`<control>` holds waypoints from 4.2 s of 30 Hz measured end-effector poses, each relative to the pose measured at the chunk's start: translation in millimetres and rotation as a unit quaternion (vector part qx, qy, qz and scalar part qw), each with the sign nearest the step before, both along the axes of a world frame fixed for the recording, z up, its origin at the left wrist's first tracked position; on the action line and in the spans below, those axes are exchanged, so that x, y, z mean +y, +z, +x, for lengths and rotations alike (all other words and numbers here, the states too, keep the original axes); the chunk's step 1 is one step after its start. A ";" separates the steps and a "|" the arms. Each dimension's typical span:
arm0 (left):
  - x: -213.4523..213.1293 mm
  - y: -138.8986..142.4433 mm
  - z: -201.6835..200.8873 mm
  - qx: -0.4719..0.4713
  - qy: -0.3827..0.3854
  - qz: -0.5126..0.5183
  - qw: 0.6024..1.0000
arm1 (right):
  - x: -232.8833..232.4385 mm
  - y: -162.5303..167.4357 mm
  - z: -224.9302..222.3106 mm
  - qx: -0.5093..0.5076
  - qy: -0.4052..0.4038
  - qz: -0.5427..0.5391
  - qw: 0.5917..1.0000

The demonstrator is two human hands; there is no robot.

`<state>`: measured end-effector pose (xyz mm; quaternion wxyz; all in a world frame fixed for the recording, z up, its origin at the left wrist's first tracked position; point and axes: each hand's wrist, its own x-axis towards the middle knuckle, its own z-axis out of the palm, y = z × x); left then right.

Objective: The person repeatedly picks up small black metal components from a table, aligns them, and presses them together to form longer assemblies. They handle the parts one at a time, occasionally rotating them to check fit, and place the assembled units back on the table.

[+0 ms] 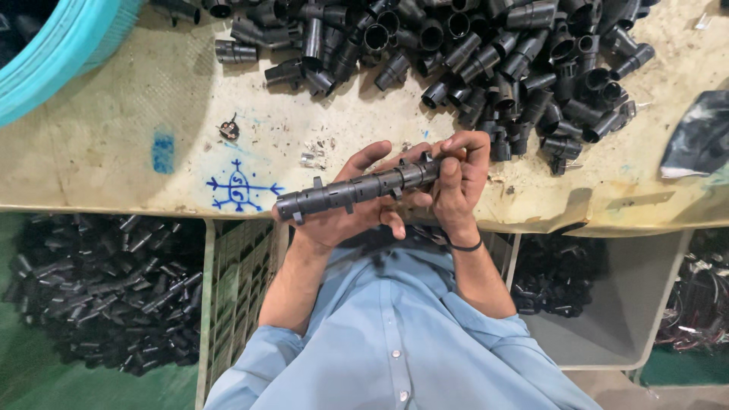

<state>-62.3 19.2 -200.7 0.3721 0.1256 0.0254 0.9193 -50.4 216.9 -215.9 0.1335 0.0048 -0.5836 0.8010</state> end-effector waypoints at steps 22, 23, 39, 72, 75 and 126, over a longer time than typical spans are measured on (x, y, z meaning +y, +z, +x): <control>8.0 0.8 -1.6 0.082 0.069 0.029 0.994 | -3.1 6.7 -6.0 -0.025 -0.029 0.059 0.998; 7.8 1.2 -1.7 0.081 0.069 0.024 0.994 | -3.0 6.8 -5.7 -0.013 -0.028 0.074 0.997; -39.0 0.5 23.0 0.023 0.091 0.060 0.994 | -50.1 23.3 25.3 0.056 -0.055 0.205 0.976; -36.0 60.3 -65.9 0.440 0.357 -0.779 0.269 | -91.1 75.4 -61.3 0.036 -0.004 0.596 0.802; -35.3 62.4 -55.4 0.434 0.376 -0.769 0.280 | -68.2 77.3 -42.9 0.044 -0.033 0.487 0.872; 46.4 19.1 -11.1 0.217 0.459 -0.564 0.651 | 2.0 68.1 -38.5 0.036 -0.105 0.702 0.703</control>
